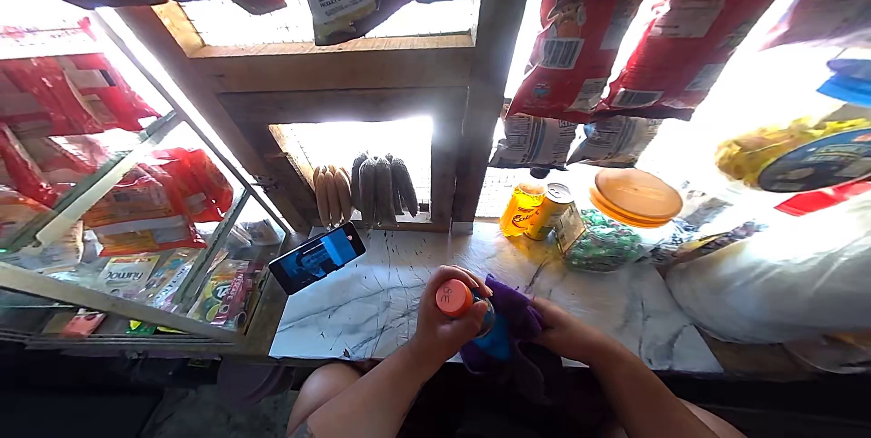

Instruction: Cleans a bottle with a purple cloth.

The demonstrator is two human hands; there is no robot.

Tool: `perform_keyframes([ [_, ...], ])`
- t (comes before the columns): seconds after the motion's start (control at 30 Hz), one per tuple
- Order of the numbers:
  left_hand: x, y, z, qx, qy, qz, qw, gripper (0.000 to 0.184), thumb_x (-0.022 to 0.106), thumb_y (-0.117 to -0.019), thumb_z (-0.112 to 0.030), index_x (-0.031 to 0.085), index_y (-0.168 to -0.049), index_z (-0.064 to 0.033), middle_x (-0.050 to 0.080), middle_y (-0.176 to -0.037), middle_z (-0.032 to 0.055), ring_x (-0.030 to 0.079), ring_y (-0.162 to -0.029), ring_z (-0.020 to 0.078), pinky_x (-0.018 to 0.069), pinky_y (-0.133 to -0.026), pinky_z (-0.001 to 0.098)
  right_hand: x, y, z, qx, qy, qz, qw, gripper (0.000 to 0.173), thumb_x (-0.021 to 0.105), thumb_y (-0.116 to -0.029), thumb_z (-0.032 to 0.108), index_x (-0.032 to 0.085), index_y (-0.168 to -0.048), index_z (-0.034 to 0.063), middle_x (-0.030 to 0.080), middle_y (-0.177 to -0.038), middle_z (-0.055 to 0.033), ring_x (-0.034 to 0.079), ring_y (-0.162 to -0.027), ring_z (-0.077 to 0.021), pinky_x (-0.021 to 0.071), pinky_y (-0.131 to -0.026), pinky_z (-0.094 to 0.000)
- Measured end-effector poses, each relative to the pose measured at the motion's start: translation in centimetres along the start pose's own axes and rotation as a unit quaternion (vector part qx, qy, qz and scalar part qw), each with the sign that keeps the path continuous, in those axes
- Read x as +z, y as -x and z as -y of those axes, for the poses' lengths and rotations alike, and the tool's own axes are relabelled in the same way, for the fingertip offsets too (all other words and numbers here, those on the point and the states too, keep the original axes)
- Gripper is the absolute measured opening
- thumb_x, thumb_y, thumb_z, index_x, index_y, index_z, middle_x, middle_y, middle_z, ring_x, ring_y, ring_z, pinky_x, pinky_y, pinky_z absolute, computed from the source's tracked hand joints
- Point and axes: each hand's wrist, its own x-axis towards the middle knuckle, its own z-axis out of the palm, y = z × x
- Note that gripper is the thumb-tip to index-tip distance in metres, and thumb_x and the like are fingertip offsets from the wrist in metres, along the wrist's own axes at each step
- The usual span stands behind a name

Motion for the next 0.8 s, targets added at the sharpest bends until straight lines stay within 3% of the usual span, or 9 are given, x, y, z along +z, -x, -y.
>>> perform_keyframes([
  [0.17,0.1,0.0,0.1,0.004,0.004,0.005,1.000,0.024,0.068,-0.0942,-0.014,0.059,-0.116,-0.0138,0.068,-0.103,0.0018,0.068,-0.099,0.0116,0.0571,-0.089,0.0300,-0.2,0.2,-0.4,-0.041,0.027,0.016,0.999,0.045,0.074,-0.0792,0.006,0.066,-0.123,0.0005,0.069,-0.118,-0.0032,0.060,-0.111,0.0010,0.0480,-0.101,-0.0203],
  [0.27,0.2,0.0,0.2,0.001,0.006,0.001,1.000,0.024,0.068,-0.0941,-0.014,0.059,-0.116,-0.0136,0.068,-0.103,0.0023,0.068,-0.098,0.0122,0.0573,-0.089,0.0309,0.3,0.3,-0.5,-0.034,0.042,0.000,0.999,0.056,0.081,-0.0745,0.014,0.065,-0.126,0.0011,0.068,-0.122,-0.0051,0.060,-0.116,-0.0024,0.0474,-0.104,-0.0235],
  [0.47,0.3,-0.2,0.2,0.004,-0.007,-0.014,1.000,0.023,0.068,-0.0953,-0.017,0.060,-0.116,-0.0154,0.069,-0.104,0.0009,0.068,-0.098,0.0114,0.0576,-0.089,0.0301,2.1,0.5,-0.6,-0.054,0.100,-0.073,0.991,0.072,0.089,-0.0674,0.024,0.062,-0.129,-0.0030,0.067,-0.124,-0.0161,0.062,-0.119,-0.0205,0.0487,-0.105,-0.0385],
  [0.6,0.3,-0.2,0.1,-0.014,-0.015,-0.042,0.999,0.022,0.068,-0.0944,-0.017,0.061,-0.115,-0.0154,0.069,-0.103,0.0008,0.068,-0.098,0.0120,0.0577,-0.089,0.0310,3.6,0.3,-1.4,-0.105,0.169,-0.154,0.968,0.074,0.088,-0.0659,0.037,0.065,-0.122,-0.0053,0.070,-0.117,-0.0205,0.068,-0.111,-0.0316,0.0536,-0.096,-0.0515],
  [0.73,0.2,-0.2,0.0,-0.026,-0.013,-0.057,0.998,0.022,0.068,-0.0940,-0.016,0.061,-0.114,-0.0153,0.070,-0.102,0.0008,0.068,-0.098,0.0118,0.0575,-0.090,0.0313,4.1,-0.1,-1.5,-0.159,0.261,-0.204,0.930,0.065,0.082,-0.0659,0.047,0.070,-0.103,-0.0058,0.073,-0.098,-0.0199,0.072,-0.093,-0.0334,0.0580,-0.082,-0.0507],
  [0.8,0.2,-0.1,0.0,-0.026,-0.011,-0.059,0.998,0.022,0.069,-0.0934,-0.016,0.061,-0.114,-0.0151,0.070,-0.102,0.0009,0.069,-0.099,0.0120,0.0576,-0.089,0.0311,4.3,-0.3,-1.5,-0.181,0.304,-0.223,0.908,0.063,0.077,-0.0673,0.051,0.071,-0.097,-0.0042,0.074,-0.093,-0.0179,0.073,-0.089,-0.0317,0.0585,-0.080,-0.0486],
])
